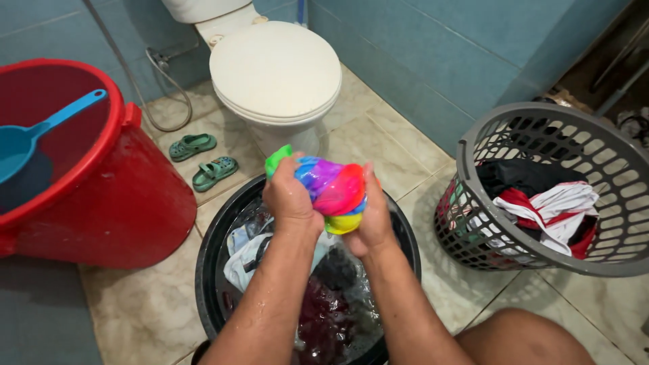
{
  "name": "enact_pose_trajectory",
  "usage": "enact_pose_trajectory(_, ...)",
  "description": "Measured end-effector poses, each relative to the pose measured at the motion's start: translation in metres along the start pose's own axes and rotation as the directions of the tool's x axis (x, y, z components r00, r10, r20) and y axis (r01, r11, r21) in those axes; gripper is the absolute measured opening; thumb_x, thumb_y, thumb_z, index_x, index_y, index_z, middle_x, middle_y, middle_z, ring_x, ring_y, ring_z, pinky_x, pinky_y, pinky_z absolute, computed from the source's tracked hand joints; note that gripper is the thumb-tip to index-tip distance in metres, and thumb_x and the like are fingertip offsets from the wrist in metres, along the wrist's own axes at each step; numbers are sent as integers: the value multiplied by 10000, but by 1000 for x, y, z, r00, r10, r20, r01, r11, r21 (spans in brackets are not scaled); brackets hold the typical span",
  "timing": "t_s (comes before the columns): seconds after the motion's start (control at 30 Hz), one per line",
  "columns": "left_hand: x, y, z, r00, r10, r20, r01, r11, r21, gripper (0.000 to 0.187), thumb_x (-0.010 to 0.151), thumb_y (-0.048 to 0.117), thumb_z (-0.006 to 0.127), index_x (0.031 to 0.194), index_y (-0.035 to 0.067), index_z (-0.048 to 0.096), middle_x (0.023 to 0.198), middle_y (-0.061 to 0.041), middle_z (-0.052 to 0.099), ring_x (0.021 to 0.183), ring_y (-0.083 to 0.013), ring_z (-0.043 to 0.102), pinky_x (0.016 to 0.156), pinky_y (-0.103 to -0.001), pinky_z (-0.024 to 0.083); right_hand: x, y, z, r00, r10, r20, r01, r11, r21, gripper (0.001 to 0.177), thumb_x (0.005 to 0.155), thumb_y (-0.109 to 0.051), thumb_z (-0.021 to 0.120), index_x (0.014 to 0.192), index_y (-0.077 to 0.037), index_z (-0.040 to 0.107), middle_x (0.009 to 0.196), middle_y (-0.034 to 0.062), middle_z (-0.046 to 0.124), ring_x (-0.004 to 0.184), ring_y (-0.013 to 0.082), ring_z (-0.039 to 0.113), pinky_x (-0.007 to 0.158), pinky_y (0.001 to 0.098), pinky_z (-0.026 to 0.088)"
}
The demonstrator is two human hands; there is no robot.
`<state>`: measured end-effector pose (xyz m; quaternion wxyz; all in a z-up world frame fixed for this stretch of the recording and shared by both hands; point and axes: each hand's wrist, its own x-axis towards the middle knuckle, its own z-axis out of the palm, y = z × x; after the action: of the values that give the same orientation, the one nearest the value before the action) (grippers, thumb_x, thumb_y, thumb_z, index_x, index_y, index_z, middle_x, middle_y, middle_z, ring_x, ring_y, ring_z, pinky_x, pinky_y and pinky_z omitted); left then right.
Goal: Hand washing various items of clothing in a basin inside a bathroom.
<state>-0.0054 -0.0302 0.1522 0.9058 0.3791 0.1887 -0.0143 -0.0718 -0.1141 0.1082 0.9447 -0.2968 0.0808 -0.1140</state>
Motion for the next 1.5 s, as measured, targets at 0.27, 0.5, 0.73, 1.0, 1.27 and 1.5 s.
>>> enact_pose_trajectory(0.27, 15, -4, -15, 945, 61, 320, -131, 971, 200, 83, 798, 68, 607, 756, 8, 646, 707, -27, 593, 608, -140, 536, 561, -324, 441, 7, 6, -3, 986, 142, 88, -156, 972, 175, 378, 1007, -366, 487, 1062, -50, 687, 1016, 110, 744, 915, 258, 721, 858, 412, 587)
enact_pose_trajectory(0.5, 22, 6, -23, 787, -119, 605, -86, 951, 298, 156, 783, 64, 557, 673, -6, 644, 671, -48, 612, 585, -133, 539, 568, -306, 443, 11, 15, -23, 964, 248, 92, -258, 958, 122, 343, 979, -333, 523, 1061, -56, 707, 974, 103, 748, 829, 242, 731, 731, 386, 608)
enact_pose_trajectory(0.73, 24, 3, -28, 805, -135, 577, -46, 957, 288, 152, 821, 85, 563, 705, 24, 639, 677, -29, 588, 594, -125, 532, 580, -301, 438, 8, 17, -9, 958, 284, 41, -287, 945, 157, 347, 974, -324, 512, 1076, -50, 698, 1008, 104, 749, 876, 233, 734, 787, 378, 618)
enact_pose_trajectory(1.0, 17, -12, -35, 872, -395, 288, 140, 766, 627, 717, 842, 677, 463, 1389, 218, 532, 1261, -20, 646, 1143, -211, 551, 943, -416, 370, 9, -30, -52, 978, -22, -209, 60, 982, 177, 291, 989, -397, 581, 1035, -143, 715, 916, 29, 742, 767, 191, 705, 591, 341, 571)
enact_pose_trajectory(1.27, 22, -65, -69, 849, -464, 252, 146, 664, 734, 771, 852, 691, 464, 1313, 108, 668, 1258, -65, 708, 1140, -197, 560, 975, -390, 349, -42, -146, -65, 846, -360, -394, 500, 793, 348, 589, 889, -645, 484, 1111, -148, 709, 1040, 59, 771, 939, 275, 714, 746, 454, 566)
enact_pose_trajectory(1.5, 44, -102, -140, 876, -467, 121, 152, 505, 850, 320, 880, 358, 647, 1027, 89, 738, 973, -5, 750, 868, -117, 568, 761, -311, 400, 14, -36, -191, 933, -77, -351, 126, 985, 118, 1006, 926, -776, 333, 1164, 160, 613, 1025, 268, 732, 875, 330, 695, 803, 401, 584)
